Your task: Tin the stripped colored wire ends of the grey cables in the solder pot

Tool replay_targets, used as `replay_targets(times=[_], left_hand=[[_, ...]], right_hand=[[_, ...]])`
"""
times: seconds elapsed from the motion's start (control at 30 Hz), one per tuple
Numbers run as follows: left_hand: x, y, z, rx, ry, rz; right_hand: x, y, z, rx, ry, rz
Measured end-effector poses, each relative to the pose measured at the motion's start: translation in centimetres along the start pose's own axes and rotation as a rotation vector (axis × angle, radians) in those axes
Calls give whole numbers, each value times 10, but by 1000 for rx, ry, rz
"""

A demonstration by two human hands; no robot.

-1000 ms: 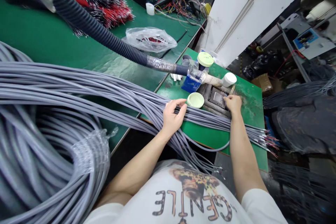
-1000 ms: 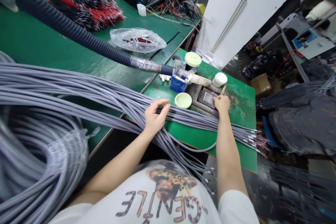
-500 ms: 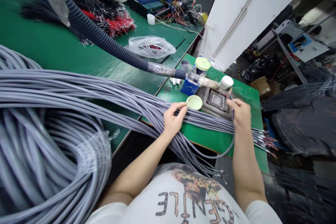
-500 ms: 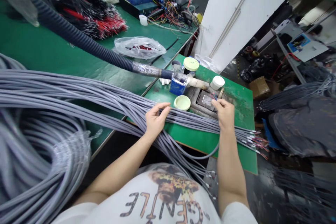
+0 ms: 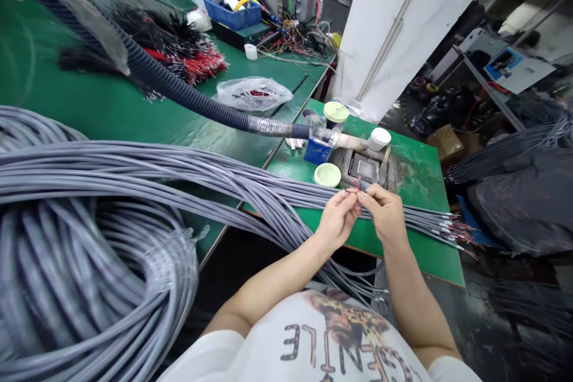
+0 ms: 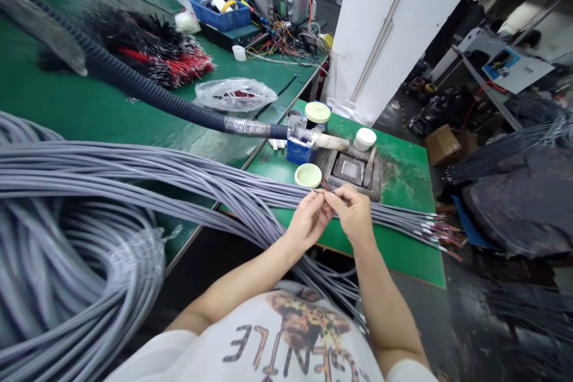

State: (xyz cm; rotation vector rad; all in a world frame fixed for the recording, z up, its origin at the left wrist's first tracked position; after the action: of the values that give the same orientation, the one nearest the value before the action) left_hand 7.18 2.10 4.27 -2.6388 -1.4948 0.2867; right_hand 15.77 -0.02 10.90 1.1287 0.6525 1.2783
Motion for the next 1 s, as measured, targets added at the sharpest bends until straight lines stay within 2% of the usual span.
replay_targets(times=[0.13, 0.33, 0.5, 0.63, 0.73, 0.83, 0.9, 1.0], left_hand=[[-5, -4, 0, -39, 17, 47], [-15, 10, 0, -136, 8, 219], [-15, 10, -1, 75, 105, 124], [-14, 4, -1, 248, 164, 8], [-12, -1, 3, 398, 160, -80], [-13, 0, 5, 551, 166, -79], [-14, 1, 5, 639, 173, -60], [-18, 1, 2, 716, 189, -68]], right_hand=[[-12, 1, -1, -17, 144, -8], [-25, -1, -2, 45, -5, 49], [-28, -8, -3, 29, -59, 59], [-27, -8, 5, -69, -35, 72], [-21, 9, 18, -300, -80, 200], [-15, 32, 20, -509, -64, 350], [-13, 42, 16, -558, -32, 401], [-12, 48, 12, -472, -56, 422]])
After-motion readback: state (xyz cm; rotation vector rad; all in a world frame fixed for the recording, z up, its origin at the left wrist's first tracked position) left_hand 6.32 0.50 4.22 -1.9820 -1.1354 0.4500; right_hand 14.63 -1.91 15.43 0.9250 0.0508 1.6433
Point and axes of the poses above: each hand's wrist, its own x-axis towards the middle knuckle, its own z-axis out of the back of the hand, y = z × x, the point moved 5 cm from there along x, towards the middle knuckle, and after that the axes turned 6 degrees about -x, right-handed, at the moved point
